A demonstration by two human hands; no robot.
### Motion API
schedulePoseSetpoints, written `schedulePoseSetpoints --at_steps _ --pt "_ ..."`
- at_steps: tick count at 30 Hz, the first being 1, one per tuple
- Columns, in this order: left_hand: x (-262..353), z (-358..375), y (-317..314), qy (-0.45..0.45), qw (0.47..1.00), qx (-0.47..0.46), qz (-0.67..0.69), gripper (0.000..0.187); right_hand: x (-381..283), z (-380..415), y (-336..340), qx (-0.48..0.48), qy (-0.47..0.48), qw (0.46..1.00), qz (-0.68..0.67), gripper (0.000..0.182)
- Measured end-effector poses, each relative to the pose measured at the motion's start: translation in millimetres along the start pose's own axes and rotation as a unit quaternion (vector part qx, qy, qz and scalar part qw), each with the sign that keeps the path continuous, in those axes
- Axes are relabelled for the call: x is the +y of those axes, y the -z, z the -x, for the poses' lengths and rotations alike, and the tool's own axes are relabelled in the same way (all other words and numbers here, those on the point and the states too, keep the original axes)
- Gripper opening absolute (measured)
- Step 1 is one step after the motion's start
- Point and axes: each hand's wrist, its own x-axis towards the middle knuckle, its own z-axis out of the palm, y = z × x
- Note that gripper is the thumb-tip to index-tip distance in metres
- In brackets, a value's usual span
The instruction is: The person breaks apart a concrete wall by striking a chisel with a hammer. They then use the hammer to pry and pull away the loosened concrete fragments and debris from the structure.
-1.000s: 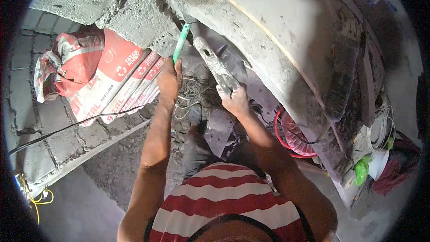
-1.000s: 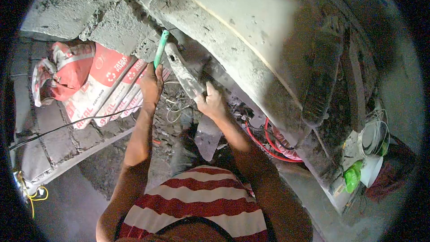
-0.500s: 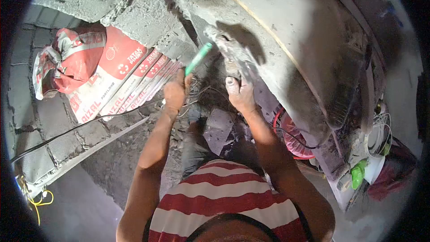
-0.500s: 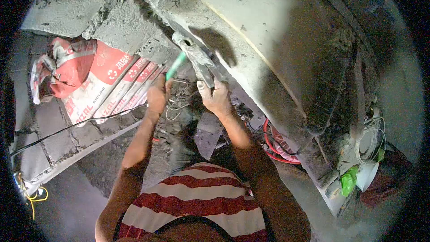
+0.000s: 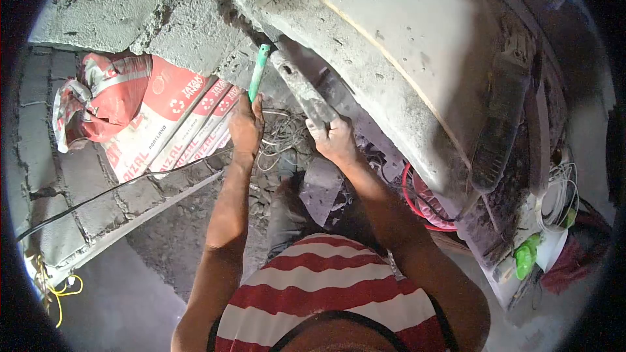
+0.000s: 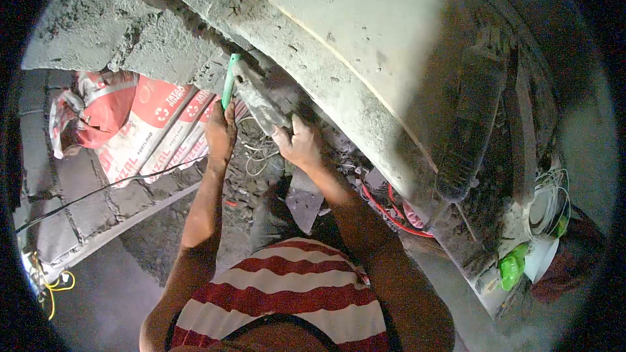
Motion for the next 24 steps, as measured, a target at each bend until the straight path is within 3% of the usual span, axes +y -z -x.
schedulePoseSetpoints --at_steps 2,4,8,10,12,17,20,21,22,24 --pt "-2 3 0 0.017 1.0 -0.016 0.016 0.035 8 -23 -12 -0.002 0.022 0.999 0.031 0.06" --pt "-3 0 -1 0.027 0.999 -0.025 0.028 0.035 -4 -55 -16 -0.09 -0.082 0.986 0.113 0.065" --pt "-14 -12 -4 0.028 0.996 -0.06 0.066 0.034 -22 -42 -10 -0.028 -0.051 0.997 0.053 0.063" --pt "-18 -9 -8 0.05 0.993 -0.074 0.081 0.034 -27 -26 -6 -0.022 -0.003 1.0 -0.015 0.055" --pt "-37 -12 -28 -0.039 0.991 -0.007 0.128 0.034 6 -13 -24 0.07 0.199 0.975 0.072 0.049" --pt "-50 -12 -56 -0.014 0.999 -0.014 0.046 0.033 9 -5 -31 0.026 -0.011 0.997 -0.074 0.053" --pt "-30 0 -83 0.07 0.988 -0.008 0.135 0.035 24 25 -21 -0.021 -0.073 0.997 -0.031 0.051" --pt "4 3 -74 0.017 0.986 0.06 0.157 0.036 19 32 -17 0.006 -0.026 0.998 -0.056 0.047" --pt "23 -5 -60 0.011 0.985 0.059 0.16 0.036 16 39 -10 0.013 -0.025 0.998 -0.055 0.047" --pt "44 1 -36 0.135 0.977 0.006 0.164 0.035 10 68 9 -0.08 -0.192 0.972 -0.106 0.046"
